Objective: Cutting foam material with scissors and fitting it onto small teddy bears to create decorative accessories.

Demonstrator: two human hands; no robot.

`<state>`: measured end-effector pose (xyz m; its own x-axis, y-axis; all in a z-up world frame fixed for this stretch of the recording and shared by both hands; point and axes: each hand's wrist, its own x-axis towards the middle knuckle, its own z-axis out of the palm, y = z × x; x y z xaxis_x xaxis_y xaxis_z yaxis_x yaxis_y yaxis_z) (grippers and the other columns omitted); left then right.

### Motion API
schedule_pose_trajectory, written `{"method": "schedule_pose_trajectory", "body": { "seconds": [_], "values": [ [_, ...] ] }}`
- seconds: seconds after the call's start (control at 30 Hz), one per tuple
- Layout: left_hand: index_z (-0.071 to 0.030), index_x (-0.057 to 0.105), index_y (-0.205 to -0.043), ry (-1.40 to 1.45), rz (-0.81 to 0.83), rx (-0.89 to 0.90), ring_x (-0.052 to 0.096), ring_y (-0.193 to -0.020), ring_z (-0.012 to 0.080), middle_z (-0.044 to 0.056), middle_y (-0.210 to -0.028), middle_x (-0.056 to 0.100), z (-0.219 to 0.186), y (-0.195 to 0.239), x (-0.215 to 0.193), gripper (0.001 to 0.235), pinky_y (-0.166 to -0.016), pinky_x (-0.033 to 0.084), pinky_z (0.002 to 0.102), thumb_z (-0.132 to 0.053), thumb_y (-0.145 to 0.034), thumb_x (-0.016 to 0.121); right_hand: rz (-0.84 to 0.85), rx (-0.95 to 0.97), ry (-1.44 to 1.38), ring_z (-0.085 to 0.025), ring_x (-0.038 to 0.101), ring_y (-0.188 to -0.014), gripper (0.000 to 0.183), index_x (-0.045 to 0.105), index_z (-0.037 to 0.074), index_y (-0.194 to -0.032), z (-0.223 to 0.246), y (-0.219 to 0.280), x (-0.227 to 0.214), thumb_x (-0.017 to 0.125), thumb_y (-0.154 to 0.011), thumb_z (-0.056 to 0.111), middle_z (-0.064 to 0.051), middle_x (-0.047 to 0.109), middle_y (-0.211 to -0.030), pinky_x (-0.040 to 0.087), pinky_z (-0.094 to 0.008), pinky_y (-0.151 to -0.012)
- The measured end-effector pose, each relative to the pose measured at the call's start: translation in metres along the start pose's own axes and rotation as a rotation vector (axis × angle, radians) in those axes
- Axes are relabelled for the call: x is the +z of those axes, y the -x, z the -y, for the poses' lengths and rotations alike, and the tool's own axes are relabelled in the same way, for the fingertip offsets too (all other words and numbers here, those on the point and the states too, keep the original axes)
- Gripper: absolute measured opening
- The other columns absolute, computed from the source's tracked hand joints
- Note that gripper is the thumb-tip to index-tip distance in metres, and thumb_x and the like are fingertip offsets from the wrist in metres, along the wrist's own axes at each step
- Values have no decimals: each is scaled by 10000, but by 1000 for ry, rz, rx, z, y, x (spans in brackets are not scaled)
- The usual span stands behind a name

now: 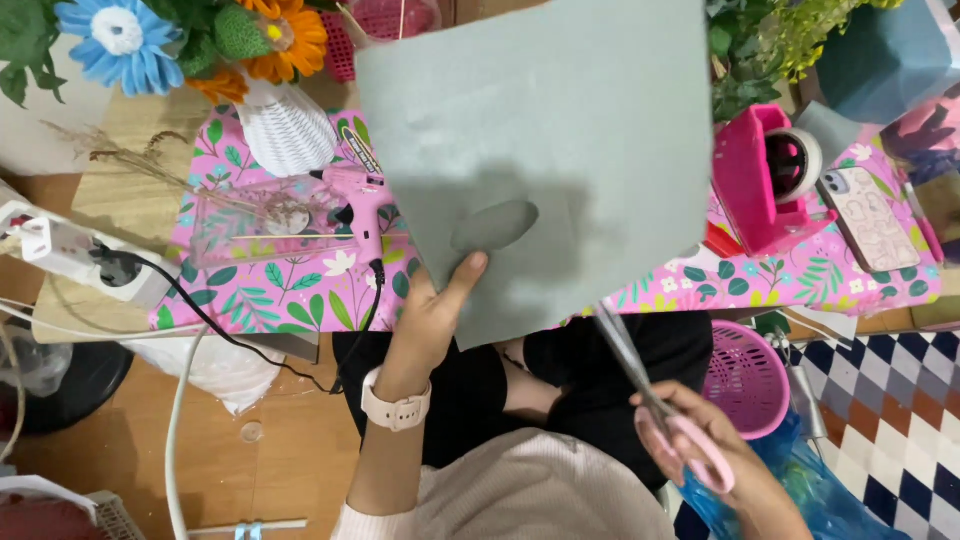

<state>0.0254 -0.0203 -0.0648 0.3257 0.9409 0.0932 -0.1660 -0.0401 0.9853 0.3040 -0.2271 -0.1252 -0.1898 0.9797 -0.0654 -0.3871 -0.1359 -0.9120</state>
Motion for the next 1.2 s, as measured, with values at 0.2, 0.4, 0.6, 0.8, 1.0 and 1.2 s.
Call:
{"method": "schedule_pose_trajectory", "body": {
  "seconds": [0.2,0.4,0.6,0.8,1.0,1.2],
  "values": [
    [-75,563,-1423,203,-232,-357,591,-1326,198,62,-1390,654,36,35,11,630,-1137,455,333,-377,-875,638,-32,449,13,-174,570,-754,669,580,-53,-1298,-32,27,-5,758,-846,408,-109,581,-954,413,-276,-663],
    [-49,578,-1432,439,-293,-568,627,-1292,248,94,-1401,665,38,54,32,681,-1075,511,372,-363,-831,635,187,150,-435,-176,443,-562,1316,350,-91,-1395,-126,76,-44,971,-622,774,-164,552,-892,467,-295,-503],
    [-62,541,-1472,411,-368,-632,620,-1292,262,97,-1430,640,26,63,50,673,-1038,518,388,-326,-855,595,-56,351,22,-146,467,-649,721,515,-5,-1301,0,60,47,555,-913,602,-51,500,-790,451,-334,-794],
    [-67,497,-1484,356,-262,-572,603,-1331,257,95,-1455,607,15,78,76,714,-1070,520,383,-351,-834,581,-145,258,-69,-148,528,-669,602,490,-30,-1330,5,107,65,509,-994,469,-55,532,-713,466,-321,-827],
    [-73,469,-1491,461,-3,-468,578,-1341,276,107,-1483,572,17,90,116,684,-1097,505,431,-282,-853,604,-54,135,199,-101,494,-685,937,447,34,-1277,33,165,93,479,-931,904,-26,540,-840,420,-275,-736],
    [-79,483,-1485,458,108,-518,586,-1319,265,88,-1475,577,20,109,149,719,-1075,511,432,-308,-820,629,-88,109,13,-107,537,-804,915,411,-13,-1340,15,216,109,621,-956,790,-32,562,-977,458,-264,-785]
  ]
}}
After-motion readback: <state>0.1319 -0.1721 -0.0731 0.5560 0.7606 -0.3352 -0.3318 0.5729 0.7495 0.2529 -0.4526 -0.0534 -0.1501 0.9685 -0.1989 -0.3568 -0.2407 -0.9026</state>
